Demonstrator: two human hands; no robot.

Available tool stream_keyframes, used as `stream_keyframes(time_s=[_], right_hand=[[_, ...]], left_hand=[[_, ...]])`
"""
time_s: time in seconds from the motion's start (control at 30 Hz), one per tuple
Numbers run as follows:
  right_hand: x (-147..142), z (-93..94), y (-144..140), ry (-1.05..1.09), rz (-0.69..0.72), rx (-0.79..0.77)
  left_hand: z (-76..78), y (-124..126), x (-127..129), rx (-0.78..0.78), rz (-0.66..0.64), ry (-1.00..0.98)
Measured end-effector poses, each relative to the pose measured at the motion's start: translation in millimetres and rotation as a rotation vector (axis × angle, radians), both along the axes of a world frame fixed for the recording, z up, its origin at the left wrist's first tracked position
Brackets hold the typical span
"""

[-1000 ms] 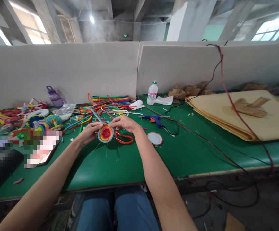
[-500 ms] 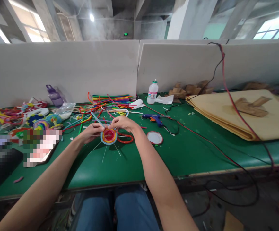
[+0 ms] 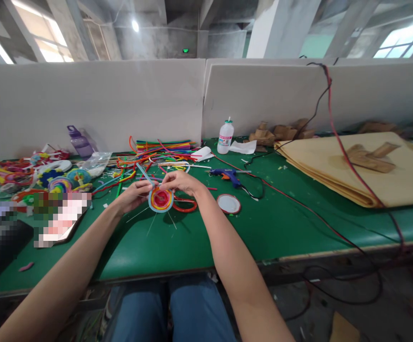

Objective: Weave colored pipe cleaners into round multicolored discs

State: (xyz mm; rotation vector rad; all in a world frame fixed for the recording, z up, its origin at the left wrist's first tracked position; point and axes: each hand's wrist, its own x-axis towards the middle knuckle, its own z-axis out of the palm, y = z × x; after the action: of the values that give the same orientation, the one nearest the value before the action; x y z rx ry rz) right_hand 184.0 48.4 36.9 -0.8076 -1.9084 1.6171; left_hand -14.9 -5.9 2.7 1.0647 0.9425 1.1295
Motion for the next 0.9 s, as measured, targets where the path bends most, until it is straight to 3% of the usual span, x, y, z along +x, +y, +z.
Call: stream_keyframes(time_s=[0.1,0.3,0.73,0.9], right_hand=[[0.2,2.1,-1.7,0.012,-0.046,0.01],[-2.1,3.2,-4.1,-0.053,0.004,0.012],[-5.6,0.0,-3.9,-0.086,0.02,0.076],[-5.2,1.1,-5.1,-0.089,0.039,0.087]], left_hand=[[0.7,0.6,-0.3,0.024,0.008,-0.02],[-0.9,1.4,0.6,0.032,0.032,0.071],[-0.2,1.2,2.0,-0.003,-0.037,0.155],[-0.6,1.2,2.6,0.078,-0.029,0.23]])
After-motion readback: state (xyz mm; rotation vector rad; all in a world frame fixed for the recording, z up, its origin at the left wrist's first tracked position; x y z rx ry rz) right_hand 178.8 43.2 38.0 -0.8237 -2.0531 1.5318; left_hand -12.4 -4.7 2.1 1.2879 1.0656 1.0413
